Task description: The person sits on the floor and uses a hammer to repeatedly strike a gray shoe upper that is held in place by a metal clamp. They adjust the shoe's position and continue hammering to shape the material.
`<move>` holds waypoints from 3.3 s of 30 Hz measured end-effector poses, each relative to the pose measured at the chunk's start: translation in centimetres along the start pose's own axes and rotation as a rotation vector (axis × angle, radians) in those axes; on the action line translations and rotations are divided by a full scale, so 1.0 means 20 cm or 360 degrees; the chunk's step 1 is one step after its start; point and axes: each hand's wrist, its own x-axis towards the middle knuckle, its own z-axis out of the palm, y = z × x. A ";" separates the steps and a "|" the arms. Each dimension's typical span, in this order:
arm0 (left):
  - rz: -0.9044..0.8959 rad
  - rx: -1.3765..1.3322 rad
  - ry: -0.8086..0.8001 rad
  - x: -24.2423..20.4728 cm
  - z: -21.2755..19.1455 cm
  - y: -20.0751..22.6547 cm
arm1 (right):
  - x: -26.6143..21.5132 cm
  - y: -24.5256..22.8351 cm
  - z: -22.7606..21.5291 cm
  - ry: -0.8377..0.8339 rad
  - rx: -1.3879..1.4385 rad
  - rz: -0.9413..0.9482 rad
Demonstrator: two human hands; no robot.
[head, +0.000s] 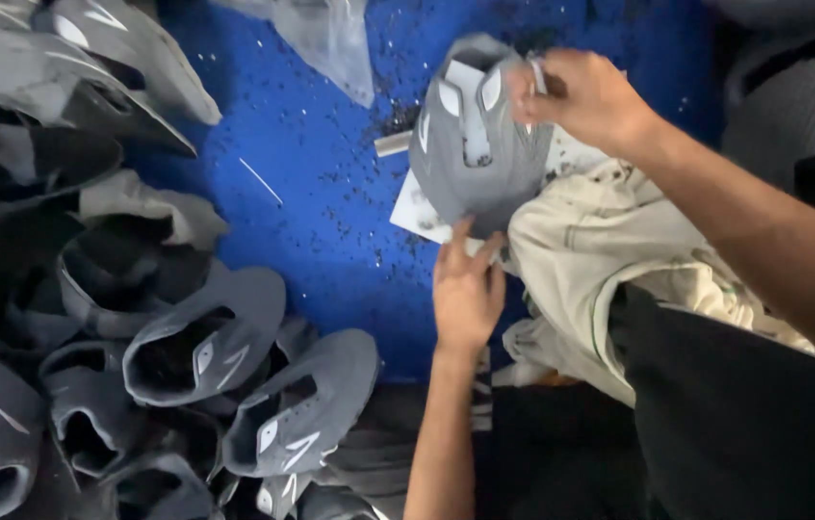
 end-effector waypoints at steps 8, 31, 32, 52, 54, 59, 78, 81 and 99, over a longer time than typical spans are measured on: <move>-0.1446 0.0037 -0.0687 -0.50 -0.18 0.15 | 0.12 -0.08 0.20 -0.0512 0.1228 -0.0379; -0.0624 -0.0363 0.0549 -0.09 -0.07 0.13 | 0.03 0.12 0.40 -0.0235 0.0684 -0.0984; -0.0839 -0.0415 0.0445 -0.13 -0.06 0.13 | 0.04 0.16 0.44 -0.0136 0.0359 -0.0826; -0.0862 -0.1114 0.0681 -0.06 -0.05 0.10 | 0.10 0.05 0.36 0.0248 0.0503 -0.0985; -0.0939 -0.0199 0.0317 -0.04 0.00 0.10 | 0.07 0.10 0.39 0.0256 -0.0134 -0.0968; -0.1042 -0.0788 0.0648 -0.07 -0.26 0.25 | 0.21 0.01 0.29 -0.0085 0.1433 -0.0410; -0.1002 -0.0765 0.0579 0.01 -0.08 0.15 | 0.28 0.07 0.31 0.0008 0.1372 -0.0465; -0.0794 -0.0974 0.0793 -0.01 -0.38 0.28 | 0.32 -0.03 0.20 -0.0011 0.1833 -0.0135; -0.0864 -0.1033 0.0849 0.08 -0.40 0.29 | 0.43 0.03 0.22 0.0107 0.1768 -0.0333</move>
